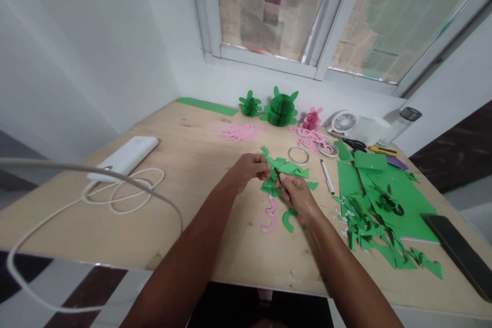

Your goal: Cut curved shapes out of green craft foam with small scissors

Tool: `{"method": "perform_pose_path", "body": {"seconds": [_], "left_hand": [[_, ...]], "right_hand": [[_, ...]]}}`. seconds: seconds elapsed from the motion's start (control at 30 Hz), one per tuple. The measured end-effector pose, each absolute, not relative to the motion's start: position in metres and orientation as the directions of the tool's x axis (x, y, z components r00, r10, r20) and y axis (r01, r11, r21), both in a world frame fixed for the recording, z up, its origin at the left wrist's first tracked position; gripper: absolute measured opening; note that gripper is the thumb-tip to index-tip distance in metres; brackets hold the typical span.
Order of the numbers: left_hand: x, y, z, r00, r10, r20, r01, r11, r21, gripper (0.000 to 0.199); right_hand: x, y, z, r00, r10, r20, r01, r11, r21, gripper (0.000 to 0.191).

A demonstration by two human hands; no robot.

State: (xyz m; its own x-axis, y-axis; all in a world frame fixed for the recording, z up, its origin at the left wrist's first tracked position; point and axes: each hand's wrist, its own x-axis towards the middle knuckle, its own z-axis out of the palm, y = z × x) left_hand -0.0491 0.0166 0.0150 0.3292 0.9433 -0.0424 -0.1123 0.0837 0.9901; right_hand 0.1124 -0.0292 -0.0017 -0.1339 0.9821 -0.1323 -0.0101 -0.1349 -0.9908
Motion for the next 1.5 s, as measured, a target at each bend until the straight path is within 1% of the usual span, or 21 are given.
{"method": "perform_pose_path", "body": {"seconds": [0.23, 0.47, 0.67, 0.8, 1.2, 1.5], "left_hand": [[-0.0542, 0.0188, 0.0134, 0.375, 0.926, -0.043, -0.09, 0.083, 0.993, 0.018], [-0.0554, 0.0217, 0.0094, 0.369, 0.928, -0.051, -0.077, 0.085, 0.993, 0.018], [-0.0578, 0.0241, 0.0084, 0.354, 0.934, -0.041, -0.099, 0.081, 0.992, 0.019], [-0.0567, 0.0236, 0.0087, 0.362, 0.931, -0.038, -0.1, 0.08, 0.992, 0.019], [-0.0538, 0.0191, 0.0123, 0.391, 0.918, -0.073, -0.053, 0.102, 0.993, 0.014], [-0.0545, 0.0208, 0.0079, 0.425, 0.901, -0.088, -0.041, 0.117, 0.992, 0.016]], "right_hand": [[0.1125, -0.0295, -0.0001, -0.132, 0.98, -0.149, 0.042, -0.145, -0.989, 0.044], [0.1135, -0.0282, -0.0025, -0.114, 0.983, -0.147, 0.036, -0.144, -0.989, 0.045], [0.1157, -0.0268, -0.0024, -0.164, 0.968, -0.192, 0.06, -0.184, -0.981, 0.044], [0.1146, -0.0293, 0.0002, -0.169, 0.968, -0.187, 0.065, -0.178, -0.982, 0.044], [0.1127, -0.0307, 0.0016, -0.167, 0.969, -0.183, 0.042, -0.178, -0.983, 0.045], [0.1127, -0.0305, 0.0003, -0.177, 0.966, -0.187, 0.038, -0.183, -0.982, 0.048]]}}
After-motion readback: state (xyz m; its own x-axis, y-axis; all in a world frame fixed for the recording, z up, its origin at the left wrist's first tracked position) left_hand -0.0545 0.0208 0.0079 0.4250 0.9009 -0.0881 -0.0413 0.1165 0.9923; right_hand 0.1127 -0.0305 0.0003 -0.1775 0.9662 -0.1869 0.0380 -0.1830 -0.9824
